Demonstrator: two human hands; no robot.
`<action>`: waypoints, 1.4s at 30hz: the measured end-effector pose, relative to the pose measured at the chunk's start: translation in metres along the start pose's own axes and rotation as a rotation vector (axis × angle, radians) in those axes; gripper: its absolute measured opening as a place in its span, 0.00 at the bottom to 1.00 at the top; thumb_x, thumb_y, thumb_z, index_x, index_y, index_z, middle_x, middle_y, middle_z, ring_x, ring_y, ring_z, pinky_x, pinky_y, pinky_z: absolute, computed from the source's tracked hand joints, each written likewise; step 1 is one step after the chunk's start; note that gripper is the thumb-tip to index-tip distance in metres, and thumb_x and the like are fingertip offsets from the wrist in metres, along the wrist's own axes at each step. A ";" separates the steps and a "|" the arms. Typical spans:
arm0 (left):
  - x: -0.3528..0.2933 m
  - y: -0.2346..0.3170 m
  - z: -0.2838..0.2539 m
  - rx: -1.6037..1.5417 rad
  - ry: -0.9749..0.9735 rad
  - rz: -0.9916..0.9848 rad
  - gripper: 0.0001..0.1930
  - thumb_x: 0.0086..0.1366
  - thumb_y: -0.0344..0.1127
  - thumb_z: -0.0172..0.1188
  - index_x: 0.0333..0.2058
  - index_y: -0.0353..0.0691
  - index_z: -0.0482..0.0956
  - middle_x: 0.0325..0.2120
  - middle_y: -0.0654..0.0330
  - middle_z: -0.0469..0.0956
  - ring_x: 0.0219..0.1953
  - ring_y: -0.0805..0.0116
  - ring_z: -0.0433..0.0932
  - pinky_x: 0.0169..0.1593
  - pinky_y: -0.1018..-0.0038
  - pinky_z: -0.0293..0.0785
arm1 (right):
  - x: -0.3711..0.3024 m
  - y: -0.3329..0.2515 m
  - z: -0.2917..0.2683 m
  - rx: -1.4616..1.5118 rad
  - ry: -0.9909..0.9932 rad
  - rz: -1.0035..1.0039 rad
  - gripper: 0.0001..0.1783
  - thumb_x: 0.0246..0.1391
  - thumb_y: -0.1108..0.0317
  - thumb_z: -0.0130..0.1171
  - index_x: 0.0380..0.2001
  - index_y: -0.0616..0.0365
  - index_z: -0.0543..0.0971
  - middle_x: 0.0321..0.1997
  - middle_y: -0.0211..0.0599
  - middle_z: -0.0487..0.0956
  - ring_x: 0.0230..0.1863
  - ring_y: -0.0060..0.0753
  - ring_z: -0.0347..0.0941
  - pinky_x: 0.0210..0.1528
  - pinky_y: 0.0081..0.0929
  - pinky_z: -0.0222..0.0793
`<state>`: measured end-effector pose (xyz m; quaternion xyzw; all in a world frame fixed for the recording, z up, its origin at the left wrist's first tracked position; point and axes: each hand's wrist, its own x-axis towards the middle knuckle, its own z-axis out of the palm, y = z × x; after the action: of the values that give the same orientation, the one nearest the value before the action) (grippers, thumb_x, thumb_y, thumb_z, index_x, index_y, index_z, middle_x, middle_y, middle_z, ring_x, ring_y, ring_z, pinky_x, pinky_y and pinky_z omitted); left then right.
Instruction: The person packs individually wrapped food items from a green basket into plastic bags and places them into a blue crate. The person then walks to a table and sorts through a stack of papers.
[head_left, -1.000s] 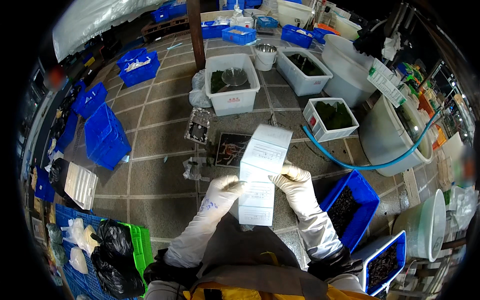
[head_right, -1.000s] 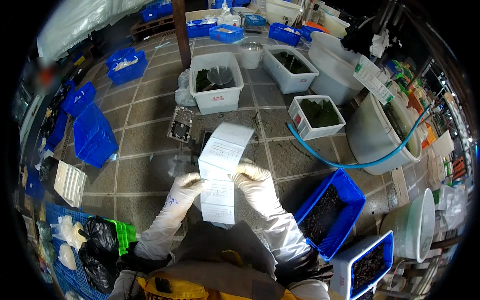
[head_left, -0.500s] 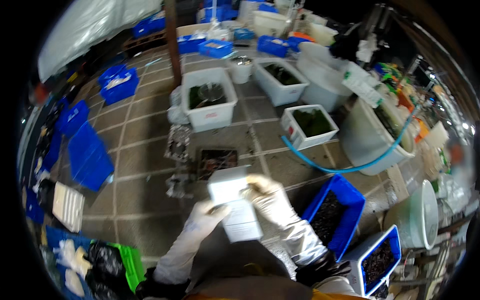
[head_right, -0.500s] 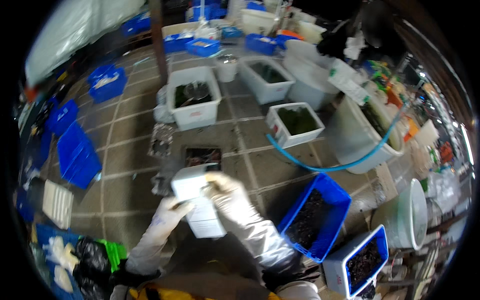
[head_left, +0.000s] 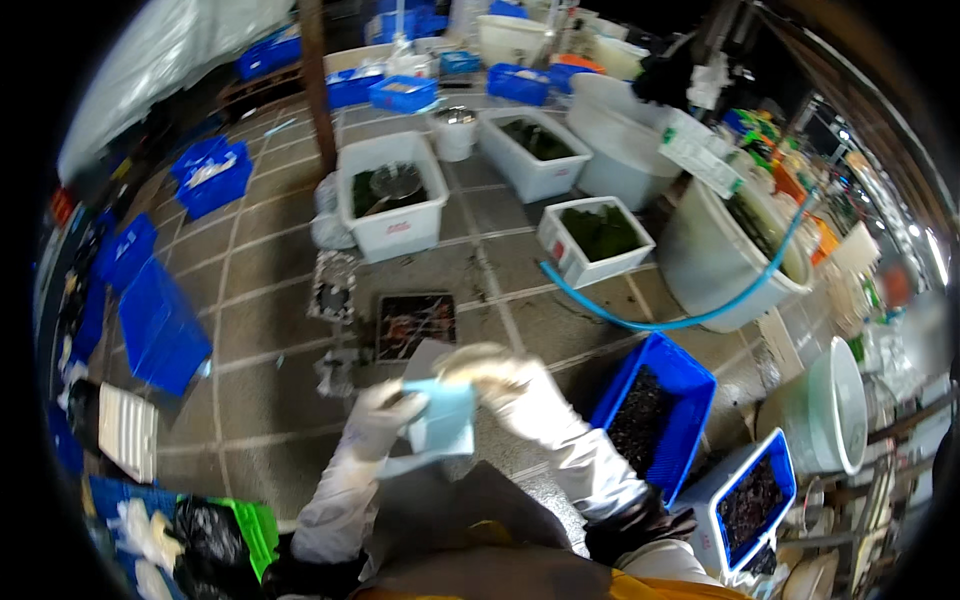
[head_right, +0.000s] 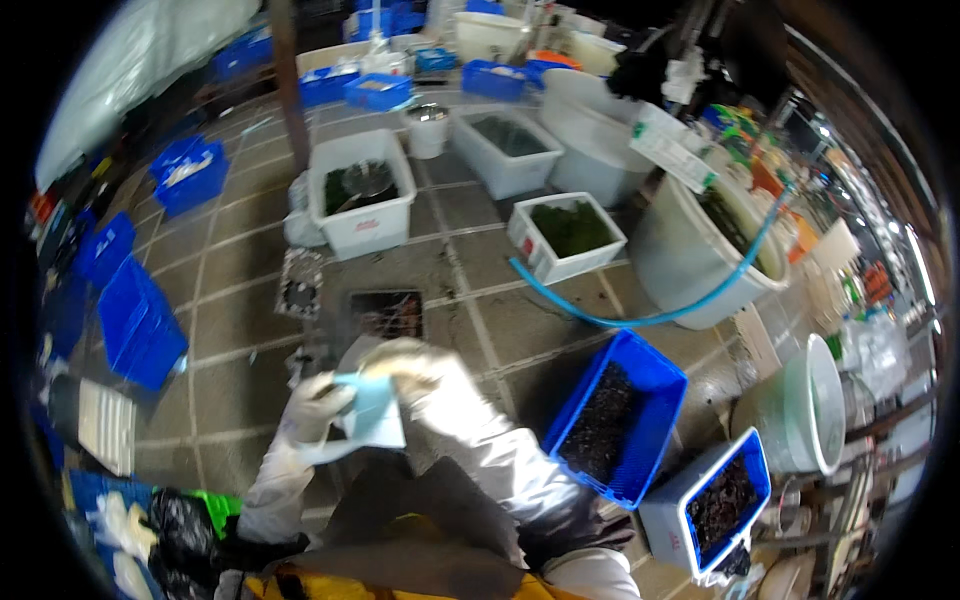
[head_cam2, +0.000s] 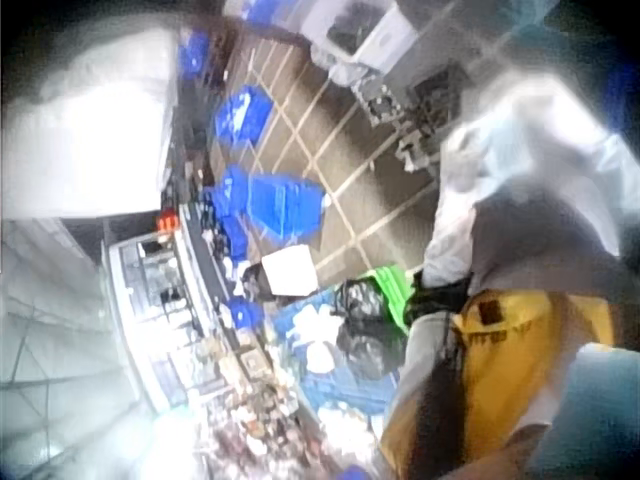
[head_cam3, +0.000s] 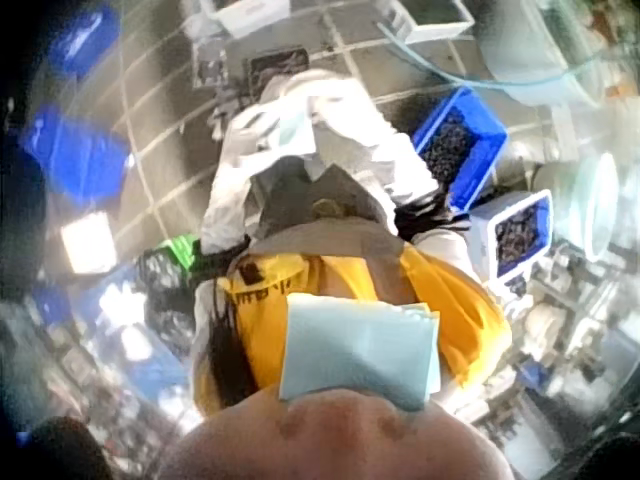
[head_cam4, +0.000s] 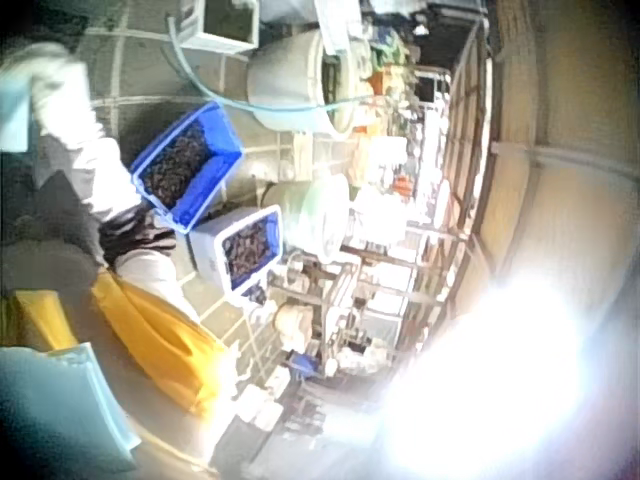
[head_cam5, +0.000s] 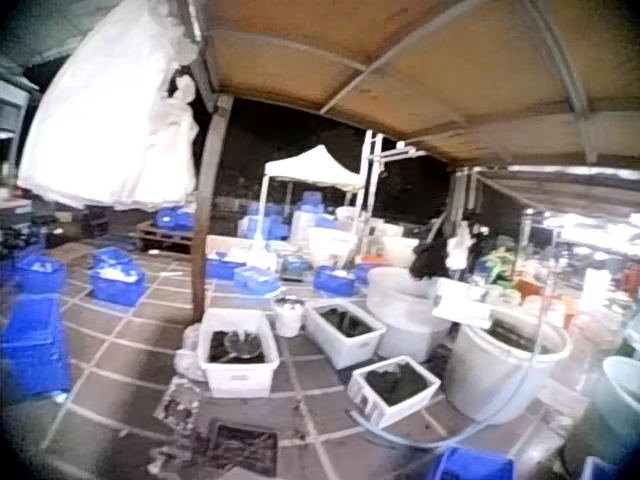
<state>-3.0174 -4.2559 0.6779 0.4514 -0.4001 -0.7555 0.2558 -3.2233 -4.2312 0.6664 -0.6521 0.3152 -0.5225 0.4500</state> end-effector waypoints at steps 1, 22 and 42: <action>0.002 -0.008 -0.007 0.103 0.031 0.125 0.12 0.60 0.34 0.60 0.39 0.33 0.77 0.32 0.62 0.78 0.34 0.75 0.74 0.40 0.81 0.70 | 0.004 -0.011 0.007 0.100 0.086 0.139 0.16 0.53 0.69 0.57 0.45 0.57 0.76 0.45 0.36 0.77 0.47 0.31 0.71 0.51 0.27 0.66; 0.027 -0.036 -0.030 -0.104 0.304 0.413 0.08 0.59 0.29 0.58 0.37 0.33 0.77 0.29 0.67 0.76 0.31 0.80 0.72 0.34 0.83 0.69 | 0.009 0.003 0.007 0.370 0.226 0.409 0.18 0.57 0.65 0.55 0.49 0.59 0.73 0.40 0.33 0.79 0.38 0.20 0.72 0.43 0.17 0.69; 0.022 -0.037 -0.009 0.103 0.222 0.232 0.10 0.63 0.34 0.56 0.37 0.34 0.78 0.31 0.64 0.78 0.34 0.80 0.73 0.40 0.82 0.68 | 0.018 0.004 0.021 0.049 0.258 0.475 0.11 0.53 0.74 0.58 0.41 0.61 0.79 0.37 0.31 0.79 0.38 0.20 0.72 0.43 0.18 0.68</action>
<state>-3.0205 -4.2555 0.6337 0.4954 -0.4568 -0.6448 0.3606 -3.1979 -4.2437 0.6687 -0.4765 0.5014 -0.4885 0.5319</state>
